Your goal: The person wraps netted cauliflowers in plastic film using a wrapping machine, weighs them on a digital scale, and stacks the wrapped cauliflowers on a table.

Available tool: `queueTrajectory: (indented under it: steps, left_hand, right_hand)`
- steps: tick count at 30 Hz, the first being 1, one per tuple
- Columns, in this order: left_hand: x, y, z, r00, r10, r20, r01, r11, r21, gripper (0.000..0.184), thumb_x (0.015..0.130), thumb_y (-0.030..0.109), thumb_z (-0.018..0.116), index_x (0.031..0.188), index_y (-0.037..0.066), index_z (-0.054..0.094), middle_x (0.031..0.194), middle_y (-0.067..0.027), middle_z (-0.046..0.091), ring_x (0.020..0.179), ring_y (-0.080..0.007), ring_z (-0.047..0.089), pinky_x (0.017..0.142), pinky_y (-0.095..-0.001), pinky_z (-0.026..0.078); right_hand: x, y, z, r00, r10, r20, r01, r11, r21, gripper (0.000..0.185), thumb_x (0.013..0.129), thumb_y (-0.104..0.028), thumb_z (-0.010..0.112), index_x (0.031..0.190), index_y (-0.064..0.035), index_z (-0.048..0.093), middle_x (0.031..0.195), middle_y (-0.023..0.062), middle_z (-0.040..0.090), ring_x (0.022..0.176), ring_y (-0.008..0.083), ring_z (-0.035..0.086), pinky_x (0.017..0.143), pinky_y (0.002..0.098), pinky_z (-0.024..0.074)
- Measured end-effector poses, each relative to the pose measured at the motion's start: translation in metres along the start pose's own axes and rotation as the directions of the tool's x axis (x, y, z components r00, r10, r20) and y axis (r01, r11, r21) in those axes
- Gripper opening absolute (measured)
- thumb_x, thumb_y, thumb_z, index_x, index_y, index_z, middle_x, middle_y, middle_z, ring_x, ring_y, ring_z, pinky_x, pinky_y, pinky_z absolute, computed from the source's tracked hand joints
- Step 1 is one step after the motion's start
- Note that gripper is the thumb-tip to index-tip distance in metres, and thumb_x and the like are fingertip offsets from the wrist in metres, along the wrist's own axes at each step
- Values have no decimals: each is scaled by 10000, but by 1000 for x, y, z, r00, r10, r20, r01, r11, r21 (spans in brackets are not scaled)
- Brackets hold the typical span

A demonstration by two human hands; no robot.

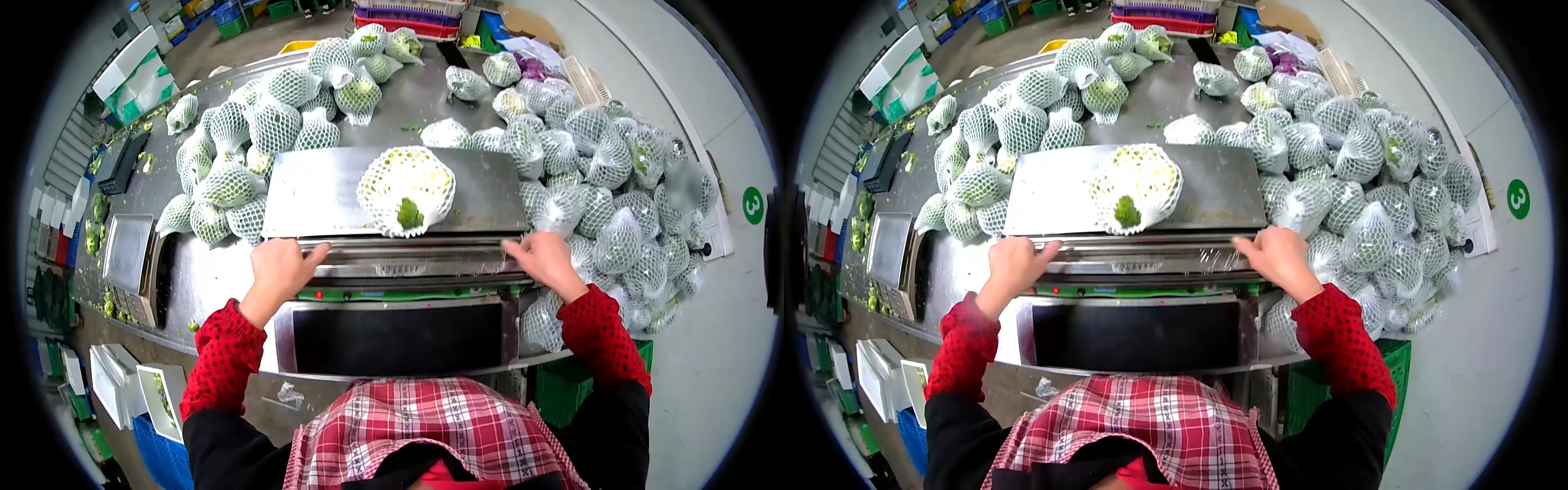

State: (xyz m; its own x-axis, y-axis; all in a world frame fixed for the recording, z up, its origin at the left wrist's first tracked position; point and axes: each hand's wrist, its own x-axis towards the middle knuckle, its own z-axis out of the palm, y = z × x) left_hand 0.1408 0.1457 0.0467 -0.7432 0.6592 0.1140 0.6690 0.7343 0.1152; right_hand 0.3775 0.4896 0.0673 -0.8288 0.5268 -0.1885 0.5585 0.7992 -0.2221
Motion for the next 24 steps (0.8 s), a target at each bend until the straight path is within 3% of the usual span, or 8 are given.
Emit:
queueTrajectory:
  steps: [6,9,11,13,16,19,21,24]
  left_hand:
    - [-15,11,20,989,-14,150,86,870,-485,314,851,252,568,710,-25,616,599,-201,597,558,-347,600,546,-406,476]
    - [-68,-2,-59,801,150,579,520,304,-798,256,936,97,502,687,44,531,506,-34,520,431,-116,489,425,-252,390]
    - [-54,1,-96,955,231,185,112,295,-949,368,978,229,434,664,50,498,494,-72,526,468,-139,527,488,-277,444]
    - [0,12,-108,994,39,-98,-81,-317,-945,329,992,222,403,772,14,535,722,-158,627,602,-220,602,614,-338,521]
    - [110,36,-60,895,-200,-398,-352,228,-908,217,971,174,506,903,-12,595,871,-121,649,787,-190,628,789,-334,507]
    - [137,24,51,972,-42,231,230,368,-901,123,941,88,539,1046,26,559,1001,-103,652,839,-127,599,707,-275,490]
    - [124,17,74,990,100,94,84,102,-991,416,870,-76,508,1266,41,456,1305,-192,551,1025,-222,620,848,-362,532]
    - [113,25,24,769,490,-411,-613,748,-255,644,697,-115,562,1307,78,490,1351,-171,524,1120,-356,573,917,-425,497]
  right_hand:
    - [-12,-16,33,995,-55,86,-5,813,582,348,887,-287,587,696,3,601,626,152,635,543,256,622,498,355,461]
    - [-82,-38,-34,884,-98,457,-359,486,797,275,932,-186,506,696,-45,497,618,102,620,480,135,588,419,253,428]
    - [-90,-58,-69,948,-145,283,-209,386,899,295,949,-171,461,681,-47,472,604,138,607,436,165,567,402,268,435]
    - [-40,-64,-82,898,-308,-316,275,-170,946,208,917,-108,472,752,-2,540,662,187,628,471,237,591,432,290,472]
    - [69,-108,-64,856,143,-497,518,-241,821,221,934,-102,475,912,61,623,823,172,670,762,223,648,682,337,528]
    - [132,-56,42,934,-96,-344,352,414,840,192,951,-61,477,1032,23,630,972,64,671,967,160,621,872,279,485]
    - [122,-59,47,954,-130,-270,282,82,956,263,922,30,458,1148,9,590,1095,59,634,1016,175,604,876,281,485]
    - [108,-55,31,923,-300,-241,300,168,939,427,864,116,446,1259,-25,532,1257,63,554,1112,183,565,924,279,475]
